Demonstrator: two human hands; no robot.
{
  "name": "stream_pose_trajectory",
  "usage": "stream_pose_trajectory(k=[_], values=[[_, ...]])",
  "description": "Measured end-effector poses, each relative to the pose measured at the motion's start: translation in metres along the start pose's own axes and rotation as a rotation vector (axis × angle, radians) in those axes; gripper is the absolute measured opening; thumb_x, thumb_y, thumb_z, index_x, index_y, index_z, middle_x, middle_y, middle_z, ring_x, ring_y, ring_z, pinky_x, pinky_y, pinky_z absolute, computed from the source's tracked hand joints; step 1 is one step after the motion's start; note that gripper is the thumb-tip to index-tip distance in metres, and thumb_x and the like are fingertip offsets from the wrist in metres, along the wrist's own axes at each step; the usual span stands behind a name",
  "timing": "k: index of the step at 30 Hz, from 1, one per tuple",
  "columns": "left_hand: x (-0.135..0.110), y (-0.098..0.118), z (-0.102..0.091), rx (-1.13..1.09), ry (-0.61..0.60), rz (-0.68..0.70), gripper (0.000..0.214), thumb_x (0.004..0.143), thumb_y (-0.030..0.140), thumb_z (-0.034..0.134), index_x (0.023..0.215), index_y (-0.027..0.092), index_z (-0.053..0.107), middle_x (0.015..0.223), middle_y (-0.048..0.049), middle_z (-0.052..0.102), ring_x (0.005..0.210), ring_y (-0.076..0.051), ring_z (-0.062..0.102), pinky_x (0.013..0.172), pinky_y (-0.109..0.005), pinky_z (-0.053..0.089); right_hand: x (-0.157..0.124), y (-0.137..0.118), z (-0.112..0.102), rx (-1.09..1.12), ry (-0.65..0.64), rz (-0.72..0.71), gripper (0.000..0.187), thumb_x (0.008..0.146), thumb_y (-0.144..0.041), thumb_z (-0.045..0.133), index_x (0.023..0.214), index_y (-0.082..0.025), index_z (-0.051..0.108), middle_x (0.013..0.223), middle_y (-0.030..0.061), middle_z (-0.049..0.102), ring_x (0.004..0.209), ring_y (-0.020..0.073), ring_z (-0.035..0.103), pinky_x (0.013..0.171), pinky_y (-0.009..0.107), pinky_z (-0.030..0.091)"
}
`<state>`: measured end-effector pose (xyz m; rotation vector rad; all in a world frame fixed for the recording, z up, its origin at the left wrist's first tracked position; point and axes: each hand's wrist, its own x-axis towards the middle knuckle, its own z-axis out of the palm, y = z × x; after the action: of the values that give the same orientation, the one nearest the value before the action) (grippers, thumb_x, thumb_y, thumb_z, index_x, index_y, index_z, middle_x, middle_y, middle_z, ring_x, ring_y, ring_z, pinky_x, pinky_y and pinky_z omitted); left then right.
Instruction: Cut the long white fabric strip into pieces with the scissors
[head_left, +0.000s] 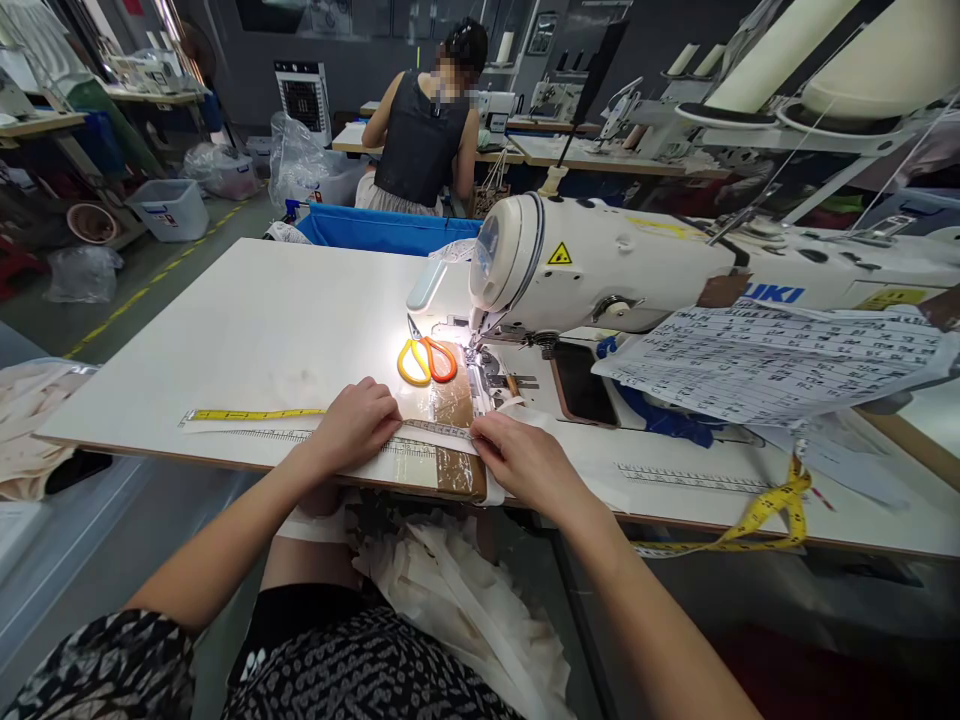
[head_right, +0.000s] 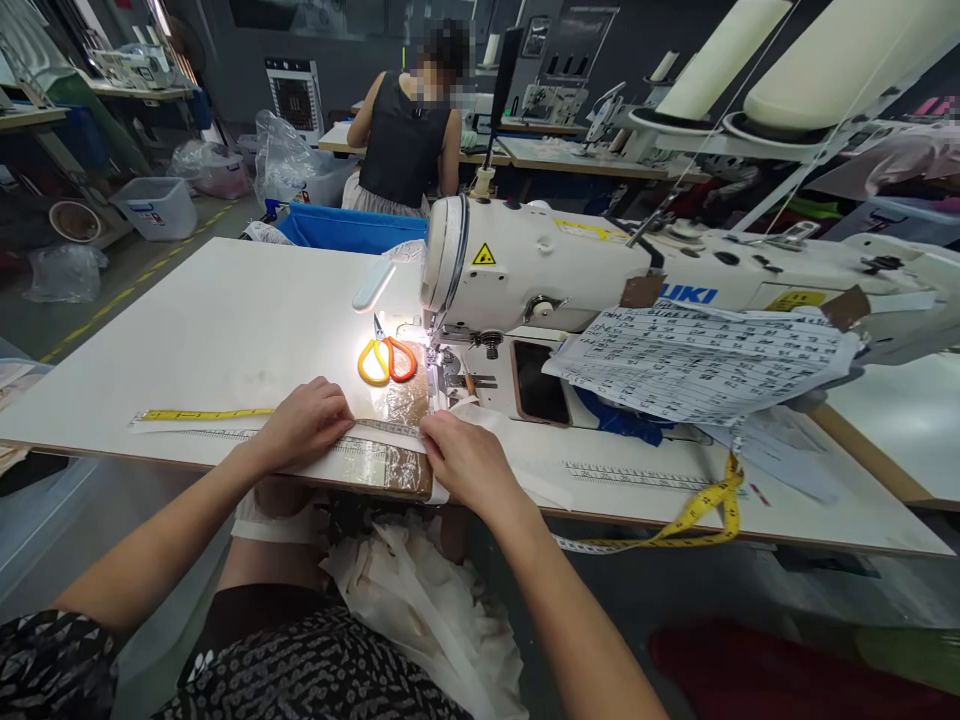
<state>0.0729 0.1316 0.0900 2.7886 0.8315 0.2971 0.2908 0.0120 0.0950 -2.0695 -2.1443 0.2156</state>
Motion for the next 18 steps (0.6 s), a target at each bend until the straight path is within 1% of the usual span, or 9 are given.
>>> stream_pose_trajectory(k=[2,4,6,7,9,12,15,18], values=[[0.0,-0.001,-0.001,-0.013,-0.003,0.009,0.011,0.088,0.024,0.053,0.085,0.017,0.061,0.088,-0.0047,0.063,0.088,-0.021,0.051,0.075,-0.033,0.041,0.0,-0.001,-0.001,0.002,-0.001,-0.007,0.014,0.091,-0.018,0.044,0.082,-0.02,0.054,0.086,0.0017,0.061,0.074,0.0159,0.055,0.056,0.025,0.026],[0.002,0.003,-0.001,0.001,0.036,0.007,0.018,0.087,0.03,0.056,0.099,0.016,0.06,0.094,-0.006,0.063,0.092,-0.022,0.051,0.079,-0.036,0.041,0.0,-0.001,-0.001,0.006,-0.001,-0.01,0.014,0.092,-0.018,0.044,0.082,-0.02,0.054,0.086,0.0018,0.06,0.074,0.0157,0.055,0.056,0.025,0.026],[0.008,0.014,0.001,0.018,0.097,0.033,0.028,0.087,0.034,0.056,0.109,0.016,0.057,0.101,-0.0071,0.062,0.097,-0.024,0.05,0.082,-0.037,0.041,-0.001,-0.001,-0.001,0.01,0.001,-0.011,0.014,0.092,-0.019,0.043,0.083,-0.02,0.054,0.087,0.0019,0.06,0.074,0.0157,0.055,0.057,0.025,0.027],[0.012,0.021,0.003,0.021,0.114,0.061,0.028,0.088,0.034,0.055,0.109,0.017,0.057,0.103,-0.0072,0.062,0.099,-0.024,0.049,0.083,-0.038,0.041,-0.001,-0.001,-0.001,0.01,0.002,-0.01,0.014,0.092,-0.019,0.043,0.084,-0.02,0.055,0.088,0.0021,0.061,0.075,0.0157,0.055,0.057,0.025,0.027],[0.023,0.037,0.009,0.018,0.097,0.128,0.021,0.089,0.031,0.054,0.103,0.018,0.06,0.104,-0.0067,0.062,0.1,-0.023,0.049,0.083,-0.037,0.041,-0.001,0.0,0.0,0.01,0.003,-0.005,0.013,0.092,-0.019,0.044,0.086,-0.02,0.055,0.09,0.0026,0.061,0.075,0.0159,0.055,0.057,0.026,0.027],[0.039,0.054,0.019,0.006,0.025,0.185,0.016,0.09,0.029,0.052,0.091,0.017,0.063,0.097,-0.0066,0.063,0.093,-0.022,0.051,0.079,-0.035,0.041,-0.001,0.002,0.001,0.012,0.001,0.007,0.012,0.091,-0.018,0.045,0.087,-0.019,0.056,0.09,0.0032,0.062,0.074,0.0161,0.055,0.057,0.026,0.027],[0.049,0.058,0.026,-0.018,0.007,0.195,0.017,0.09,0.028,0.052,0.083,0.016,0.063,0.09,-0.006,0.063,0.087,-0.021,0.052,0.075,-0.034,0.041,0.0,0.002,0.002,0.025,-0.002,0.022,0.009,0.09,-0.018,0.047,0.087,-0.019,0.055,0.089,0.0036,0.062,0.074,0.0162,0.056,0.057,0.025,0.027],[0.051,0.057,0.027,-0.017,0.013,0.2,0.022,0.091,0.029,0.05,0.077,0.016,0.062,0.085,-0.0057,0.063,0.085,-0.02,0.052,0.075,-0.033,0.041,0.0,0.001,0.002,0.048,-0.003,0.041,0.008,0.09,-0.018,0.047,0.084,-0.019,0.053,0.09,0.0045,0.062,0.073,0.0167,0.056,0.056,0.025,0.027]])
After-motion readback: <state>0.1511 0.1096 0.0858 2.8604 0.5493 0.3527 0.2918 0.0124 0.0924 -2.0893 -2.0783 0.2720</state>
